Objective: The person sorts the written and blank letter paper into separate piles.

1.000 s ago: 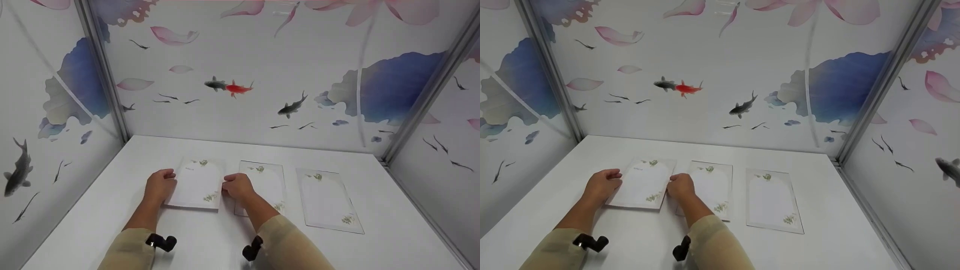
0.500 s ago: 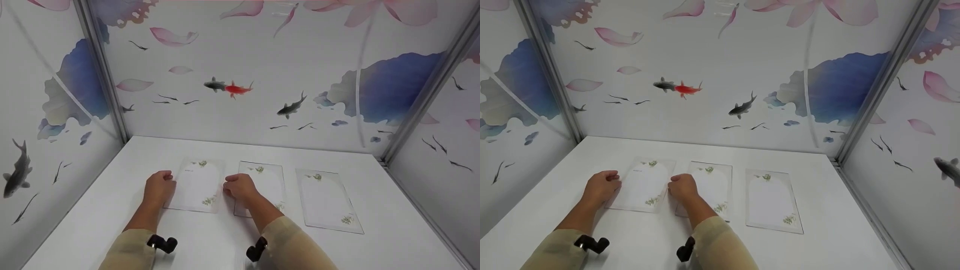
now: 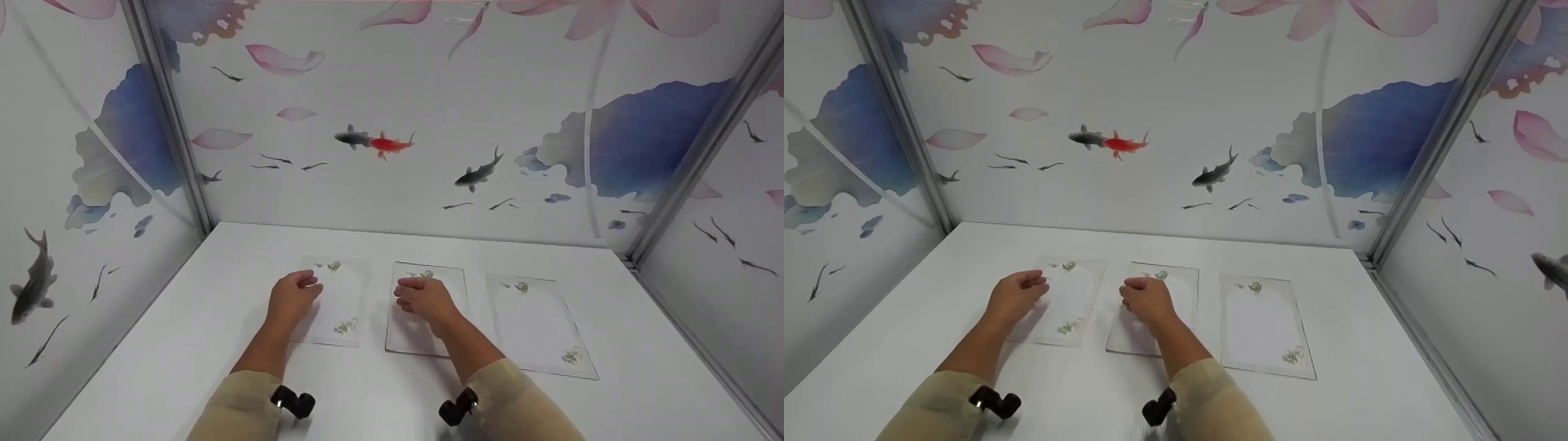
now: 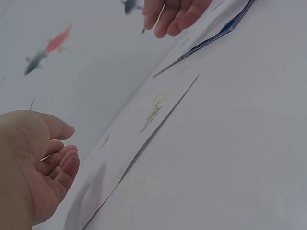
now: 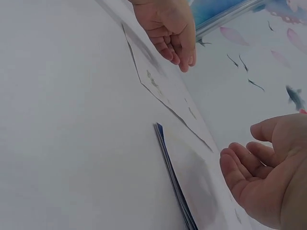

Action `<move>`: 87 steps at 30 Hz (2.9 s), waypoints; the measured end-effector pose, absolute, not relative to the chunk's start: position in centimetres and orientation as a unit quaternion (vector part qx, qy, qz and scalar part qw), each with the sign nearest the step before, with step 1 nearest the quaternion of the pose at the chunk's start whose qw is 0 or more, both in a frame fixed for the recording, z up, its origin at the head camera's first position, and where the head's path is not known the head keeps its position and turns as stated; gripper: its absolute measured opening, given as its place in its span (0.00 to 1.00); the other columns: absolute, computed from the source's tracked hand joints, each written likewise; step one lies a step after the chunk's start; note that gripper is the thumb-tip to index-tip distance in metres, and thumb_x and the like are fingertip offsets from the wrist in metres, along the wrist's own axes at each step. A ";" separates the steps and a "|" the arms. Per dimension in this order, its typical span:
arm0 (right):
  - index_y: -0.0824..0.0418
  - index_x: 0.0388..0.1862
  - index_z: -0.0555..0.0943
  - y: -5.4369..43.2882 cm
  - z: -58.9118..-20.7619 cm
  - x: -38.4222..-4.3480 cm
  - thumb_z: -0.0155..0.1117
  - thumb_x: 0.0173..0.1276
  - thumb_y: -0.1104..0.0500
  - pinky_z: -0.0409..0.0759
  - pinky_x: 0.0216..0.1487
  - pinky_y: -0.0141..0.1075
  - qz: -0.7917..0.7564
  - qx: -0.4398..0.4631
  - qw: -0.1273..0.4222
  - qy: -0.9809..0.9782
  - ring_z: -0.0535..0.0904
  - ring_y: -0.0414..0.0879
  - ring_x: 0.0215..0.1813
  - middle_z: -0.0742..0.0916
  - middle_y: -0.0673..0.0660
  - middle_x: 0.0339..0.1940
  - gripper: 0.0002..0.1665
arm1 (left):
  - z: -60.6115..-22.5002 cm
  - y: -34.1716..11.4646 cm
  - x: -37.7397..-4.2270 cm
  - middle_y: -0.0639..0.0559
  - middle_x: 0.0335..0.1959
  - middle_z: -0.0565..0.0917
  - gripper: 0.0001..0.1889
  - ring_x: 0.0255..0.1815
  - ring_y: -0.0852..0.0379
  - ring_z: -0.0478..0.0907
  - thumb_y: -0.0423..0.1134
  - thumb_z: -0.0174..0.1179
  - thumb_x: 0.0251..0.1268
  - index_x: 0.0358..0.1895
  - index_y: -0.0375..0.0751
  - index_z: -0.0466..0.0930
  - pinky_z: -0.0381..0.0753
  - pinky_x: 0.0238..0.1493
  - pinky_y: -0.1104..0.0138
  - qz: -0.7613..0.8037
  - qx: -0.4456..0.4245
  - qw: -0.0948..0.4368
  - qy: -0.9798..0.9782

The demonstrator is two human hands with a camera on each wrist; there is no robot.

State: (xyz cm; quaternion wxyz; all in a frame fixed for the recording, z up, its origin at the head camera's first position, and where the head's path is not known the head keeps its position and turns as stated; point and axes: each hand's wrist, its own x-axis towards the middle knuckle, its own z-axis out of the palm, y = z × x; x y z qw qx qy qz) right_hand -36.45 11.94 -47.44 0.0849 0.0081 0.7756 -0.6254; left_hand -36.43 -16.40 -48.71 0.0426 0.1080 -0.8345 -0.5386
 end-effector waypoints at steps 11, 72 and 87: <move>0.62 0.72 0.80 16.4 -47.5 -35.9 0.67 0.80 0.53 0.86 0.68 0.44 -0.626 0.046 0.066 0.776 0.88 0.52 0.64 0.89 0.60 0.64 0.27 | -49.0 -9.8 -36.4 0.48 0.64 0.87 0.26 0.69 0.47 0.82 0.43 0.66 0.75 0.72 0.43 0.78 0.81 0.74 0.52 -0.560 0.065 0.033 -0.826; 0.42 0.85 0.68 24.5 -49.2 -33.0 0.83 0.59 0.36 0.54 0.89 0.63 -0.244 -0.114 0.147 0.952 0.50 0.55 0.92 0.61 0.43 0.90 0.57 | -49.7 -3.9 -34.3 0.58 0.90 0.54 0.51 0.92 0.52 0.46 0.68 0.69 0.64 0.86 0.52 0.61 0.53 0.90 0.49 -0.220 -0.211 -0.125 -0.944; 0.42 0.82 0.72 24.4 -49.2 -32.9 0.80 0.63 0.38 0.55 0.88 0.63 -0.259 -0.096 0.130 0.952 0.54 0.56 0.91 0.66 0.43 0.89 0.49 | -49.5 -3.5 -34.5 0.55 0.89 0.59 0.44 0.91 0.49 0.52 0.62 0.70 0.68 0.83 0.49 0.67 0.59 0.88 0.49 -0.228 -0.201 -0.117 -0.946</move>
